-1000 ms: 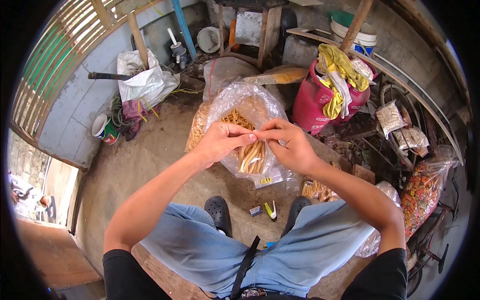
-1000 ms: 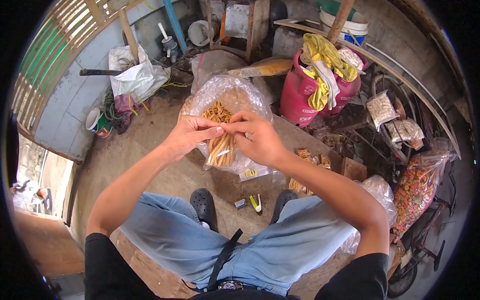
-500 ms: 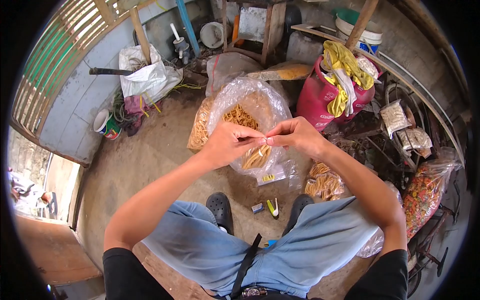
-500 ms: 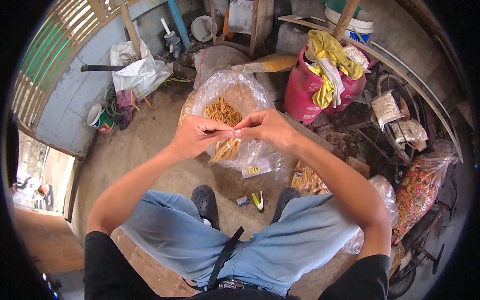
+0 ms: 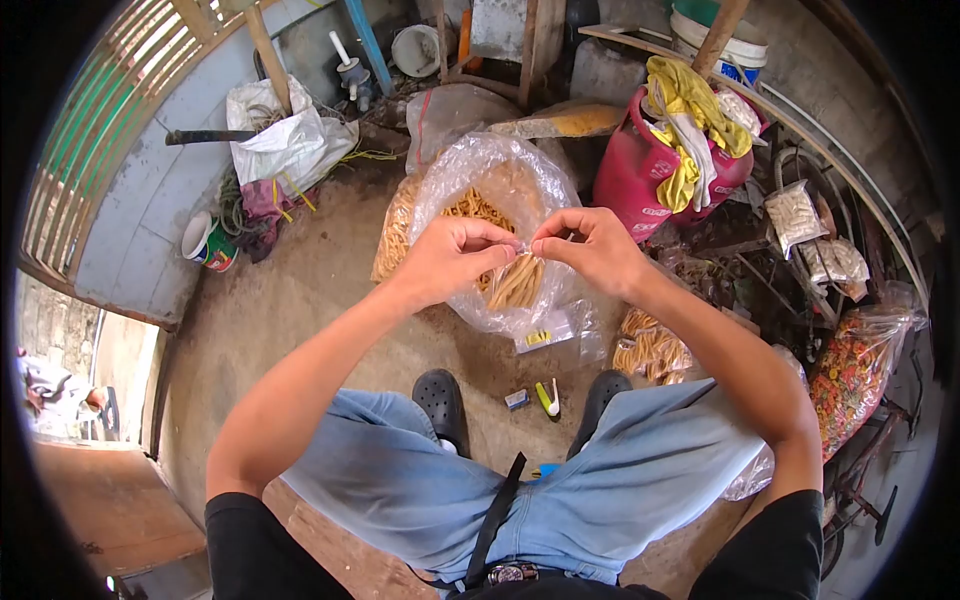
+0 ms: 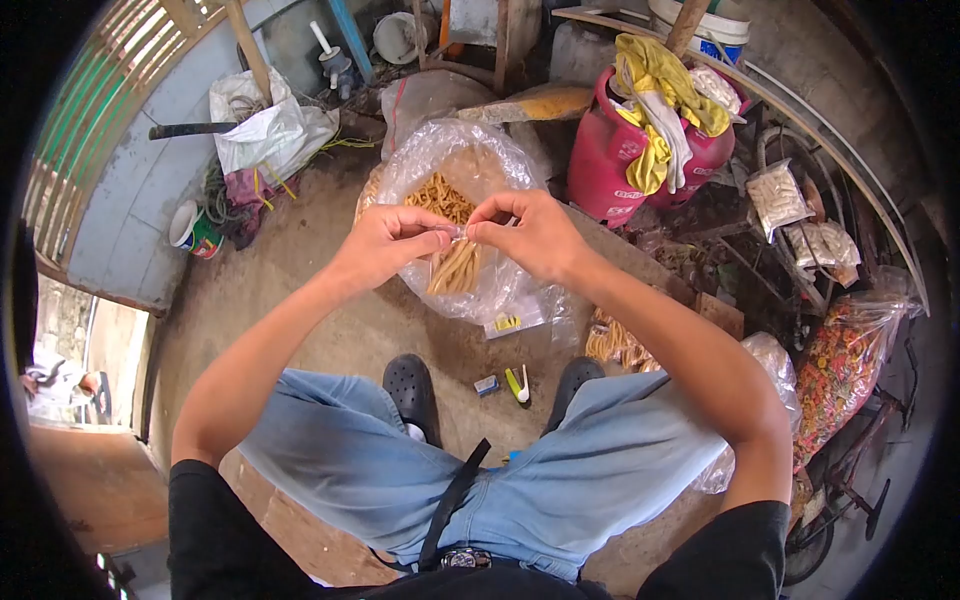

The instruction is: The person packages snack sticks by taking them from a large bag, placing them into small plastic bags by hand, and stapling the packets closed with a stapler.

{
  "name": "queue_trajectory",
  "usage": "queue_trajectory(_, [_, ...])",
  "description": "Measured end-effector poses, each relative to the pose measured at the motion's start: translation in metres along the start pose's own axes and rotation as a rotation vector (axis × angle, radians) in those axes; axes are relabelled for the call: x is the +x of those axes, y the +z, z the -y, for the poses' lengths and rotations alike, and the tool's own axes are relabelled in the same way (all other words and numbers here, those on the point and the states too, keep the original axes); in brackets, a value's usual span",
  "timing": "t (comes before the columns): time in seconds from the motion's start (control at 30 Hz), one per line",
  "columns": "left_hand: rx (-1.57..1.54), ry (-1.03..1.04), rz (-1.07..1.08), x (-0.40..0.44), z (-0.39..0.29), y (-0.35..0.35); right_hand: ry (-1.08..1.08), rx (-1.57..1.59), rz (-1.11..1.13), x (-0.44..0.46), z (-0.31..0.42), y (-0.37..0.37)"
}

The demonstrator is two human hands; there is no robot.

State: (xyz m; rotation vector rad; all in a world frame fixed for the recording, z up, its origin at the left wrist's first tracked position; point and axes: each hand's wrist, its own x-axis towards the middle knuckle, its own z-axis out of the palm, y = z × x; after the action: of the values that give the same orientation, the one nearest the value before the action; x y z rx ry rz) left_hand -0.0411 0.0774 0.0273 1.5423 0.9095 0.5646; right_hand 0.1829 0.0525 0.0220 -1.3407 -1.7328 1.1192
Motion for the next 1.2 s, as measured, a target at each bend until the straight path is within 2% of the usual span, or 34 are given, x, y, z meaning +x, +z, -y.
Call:
queue_trajectory(0.13, [-0.032,0.060,-0.012,0.001,0.004,0.001,0.001,0.044,0.022,0.002,-0.006,0.002])
queue_trajectory(0.33, [0.002,0.028,-0.102,-0.001,0.001,0.006,-0.002,0.070,0.060,-0.001,0.004,0.002])
queue_trajectory(0.43, [0.032,0.007,-0.152,0.000,0.004,0.006,0.080,0.125,0.075,-0.001,0.004,0.002])
queue_trajectory(0.83, [-0.057,0.004,-0.031,-0.005,0.002,0.006,0.064,0.106,0.030,-0.004,0.002,0.002])
queue_trajectory(1.03, [-0.004,0.035,-0.085,-0.003,0.005,0.008,0.003,0.089,0.075,-0.003,0.003,0.002])
queue_trajectory(1.2, [0.053,0.124,-0.119,-0.005,0.004,0.011,0.102,0.244,0.151,-0.003,0.004,0.001])
